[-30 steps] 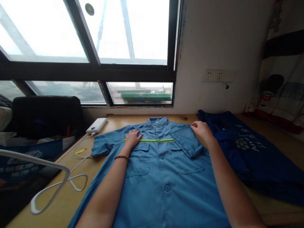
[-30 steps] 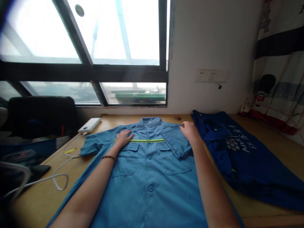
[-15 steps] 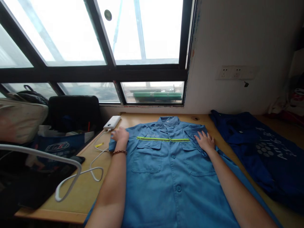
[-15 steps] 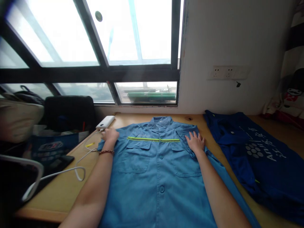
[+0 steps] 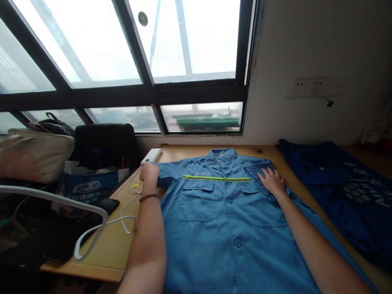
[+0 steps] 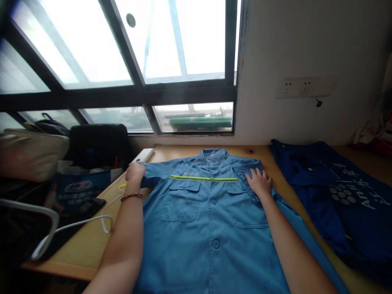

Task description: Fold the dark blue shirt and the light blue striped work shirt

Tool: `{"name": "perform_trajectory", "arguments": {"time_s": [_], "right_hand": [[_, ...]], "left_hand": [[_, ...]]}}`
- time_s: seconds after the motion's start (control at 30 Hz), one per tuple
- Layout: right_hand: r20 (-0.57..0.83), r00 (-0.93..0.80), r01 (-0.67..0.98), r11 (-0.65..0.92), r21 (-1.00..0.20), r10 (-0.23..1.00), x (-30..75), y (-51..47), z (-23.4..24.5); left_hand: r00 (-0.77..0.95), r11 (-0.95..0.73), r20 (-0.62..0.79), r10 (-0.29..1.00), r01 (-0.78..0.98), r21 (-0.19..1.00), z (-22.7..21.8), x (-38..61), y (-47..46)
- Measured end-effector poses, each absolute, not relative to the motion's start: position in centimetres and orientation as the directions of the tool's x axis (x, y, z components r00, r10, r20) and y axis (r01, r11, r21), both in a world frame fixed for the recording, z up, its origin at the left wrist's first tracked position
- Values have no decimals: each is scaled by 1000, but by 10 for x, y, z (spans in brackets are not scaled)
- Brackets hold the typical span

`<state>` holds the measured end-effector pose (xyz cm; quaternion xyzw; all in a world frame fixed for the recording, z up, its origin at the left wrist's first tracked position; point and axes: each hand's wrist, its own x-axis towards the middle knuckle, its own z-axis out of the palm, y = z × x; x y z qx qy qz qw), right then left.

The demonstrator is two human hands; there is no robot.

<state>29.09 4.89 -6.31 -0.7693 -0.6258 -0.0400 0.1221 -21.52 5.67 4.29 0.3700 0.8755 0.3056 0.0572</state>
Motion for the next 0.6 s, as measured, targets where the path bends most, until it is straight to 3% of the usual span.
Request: {"name": "perform_trajectory", "arguments": {"time_s": [0.1,0.17,0.23,0.3,0.43,0.53,0.6], "right_hand": [[216,210,973,-182,-141,954,291,48,-63],[213,209,973,-181,-142,954,290,48,-62],[206,209,973,-182,-144,956,290,48,-62],[196,212,972,-185,-146,957,290,48,-62],[180,217,970,-192,-148,959,291,49,-61],[167,217,970,-193,-147,962,291,49,-60],[167,214,970,-190,-149,962,288,47,-61]], "left_hand": [[-554,332,82,829,605,724,77,-188,47],[-212,114,-21,977,439,891,97,-170,36],[11,22,-25,1000,245,969,109,-157,29],[14,0,-3,1000,196,981,111,-149,31],[-11,46,-46,999,449,892,86,-133,55],[133,-61,-50,990,719,693,47,-105,71],[66,-21,-71,995,861,508,16,-80,74]]}}
